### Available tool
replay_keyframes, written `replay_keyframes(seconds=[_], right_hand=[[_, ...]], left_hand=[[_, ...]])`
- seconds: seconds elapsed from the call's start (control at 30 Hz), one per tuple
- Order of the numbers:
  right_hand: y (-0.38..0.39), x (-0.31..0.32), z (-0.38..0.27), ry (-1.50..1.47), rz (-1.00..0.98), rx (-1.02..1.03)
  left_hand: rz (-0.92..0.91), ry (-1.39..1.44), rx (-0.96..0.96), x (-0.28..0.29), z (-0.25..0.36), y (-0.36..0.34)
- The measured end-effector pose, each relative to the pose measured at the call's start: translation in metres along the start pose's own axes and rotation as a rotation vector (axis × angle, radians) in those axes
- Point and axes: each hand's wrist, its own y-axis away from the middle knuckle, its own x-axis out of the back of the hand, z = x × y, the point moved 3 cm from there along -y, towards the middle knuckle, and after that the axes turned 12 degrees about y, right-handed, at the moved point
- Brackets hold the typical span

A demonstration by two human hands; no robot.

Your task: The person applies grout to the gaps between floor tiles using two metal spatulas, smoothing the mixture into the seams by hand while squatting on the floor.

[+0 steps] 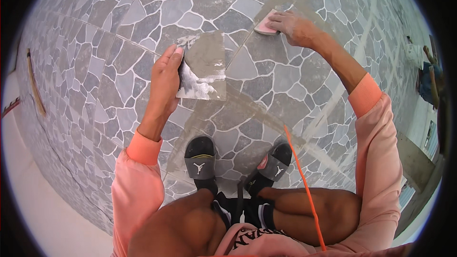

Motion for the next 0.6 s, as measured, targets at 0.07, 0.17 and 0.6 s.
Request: replay_keyframes(seconds=[0.07,0.17,0.6], right_hand=[[-0.003,0.023,0.011,-0.067,-0.107,-0.076],[-0.006,0.014,0.034,-0.108,-0.016,-0.174],[-0.004,0.038,0.047,-0.235,-0.019,-0.390]], left_hand=[[-0.002,-0.007,-0.018,0.002,0.003,0.002],[-0.029,-0.012,-0.004,0.004,0.002,0.001],[-0.045,0.007,0.014,0.001,0.000,0.002]])
